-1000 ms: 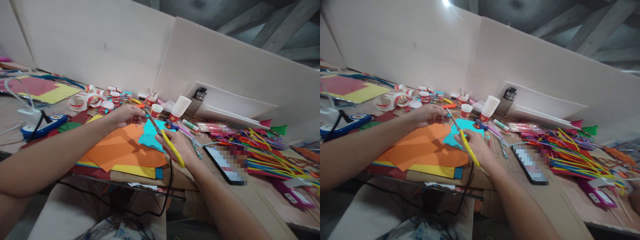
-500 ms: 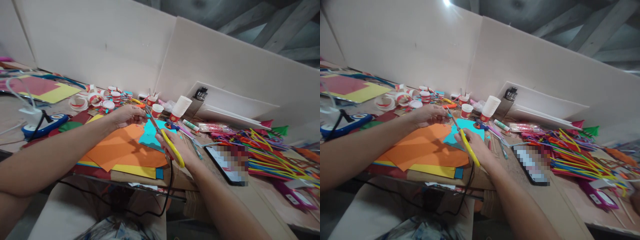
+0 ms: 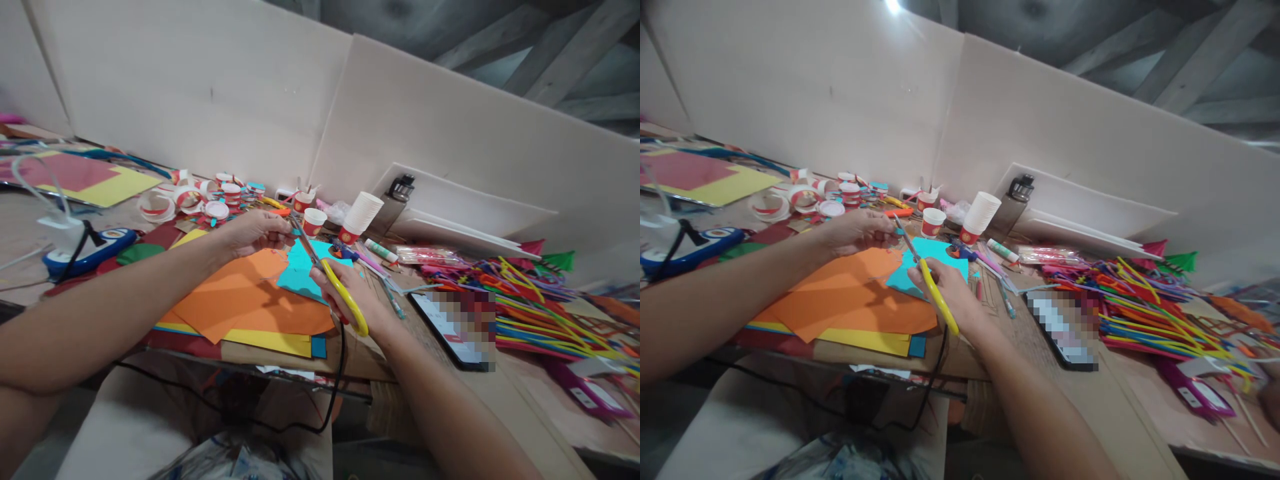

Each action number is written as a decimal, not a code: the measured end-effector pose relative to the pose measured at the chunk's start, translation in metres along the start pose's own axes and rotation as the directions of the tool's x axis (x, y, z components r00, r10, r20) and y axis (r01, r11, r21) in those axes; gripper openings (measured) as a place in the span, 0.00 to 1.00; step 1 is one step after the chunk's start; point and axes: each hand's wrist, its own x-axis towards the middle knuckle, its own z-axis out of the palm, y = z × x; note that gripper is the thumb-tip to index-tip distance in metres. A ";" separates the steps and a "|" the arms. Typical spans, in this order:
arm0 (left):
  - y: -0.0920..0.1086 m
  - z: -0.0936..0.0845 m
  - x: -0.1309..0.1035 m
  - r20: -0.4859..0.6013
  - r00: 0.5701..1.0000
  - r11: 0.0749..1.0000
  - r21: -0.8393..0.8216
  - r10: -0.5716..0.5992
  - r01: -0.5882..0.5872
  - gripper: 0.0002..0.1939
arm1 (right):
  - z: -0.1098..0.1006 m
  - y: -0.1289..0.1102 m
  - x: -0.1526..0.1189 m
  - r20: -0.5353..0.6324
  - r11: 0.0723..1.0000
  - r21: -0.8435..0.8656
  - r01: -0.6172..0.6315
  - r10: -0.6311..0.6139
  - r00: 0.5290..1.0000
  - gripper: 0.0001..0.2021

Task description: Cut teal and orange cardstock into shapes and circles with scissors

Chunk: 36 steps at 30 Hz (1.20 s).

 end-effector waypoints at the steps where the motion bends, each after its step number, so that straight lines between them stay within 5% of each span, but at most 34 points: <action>1: 0.000 0.000 0.000 0.003 1.000 1.000 -0.003 -0.001 0.001 0.05 | 0.001 0.001 0.000 -0.008 1.000 0.002 -0.004 0.004 1.000 0.18; 8: -0.005 -0.005 0.003 -0.010 1.000 1.000 0.007 0.015 -0.015 0.08 | 0.005 0.011 -0.001 -0.055 0.993 0.018 -0.117 0.118 0.991 0.20; 12: -0.006 -0.010 0.006 -0.061 0.995 0.995 0.064 0.075 -0.071 0.10 | 0.003 0.014 0.004 -0.043 0.982 -0.153 -0.114 0.108 0.993 0.21; 20: -0.013 -0.017 0.014 -0.162 0.986 0.998 0.058 0.031 -0.022 0.13 | 0.013 0.006 -0.006 0.114 0.886 -0.463 0.010 0.049 0.992 0.18; 25: -0.018 -0.011 0.012 -0.055 0.998 0.991 0.137 0.013 -0.006 0.16 | 0.010 -0.001 -0.012 0.256 0.886 -0.412 0.212 -0.111 0.960 0.21; 29: -0.019 -0.005 0.008 -0.017 0.998 0.960 0.274 0.066 -0.059 0.16 | 0.006 0.000 -0.014 0.291 0.897 -0.359 0.258 -0.156 0.944 0.18; 32: -0.022 -0.003 0.007 -0.002 0.997 0.922 0.380 0.076 -0.070 0.16 | 0.007 0.005 -0.009 0.195 0.925 -0.336 0.177 -0.115 0.974 0.09; 36: -0.025 -0.002 0.005 0.062 0.997 0.873 0.484 0.036 -0.062 0.15 | 0.013 0.015 0.003 -0.141 0.969 -0.238 0.064 -0.100 0.985 0.08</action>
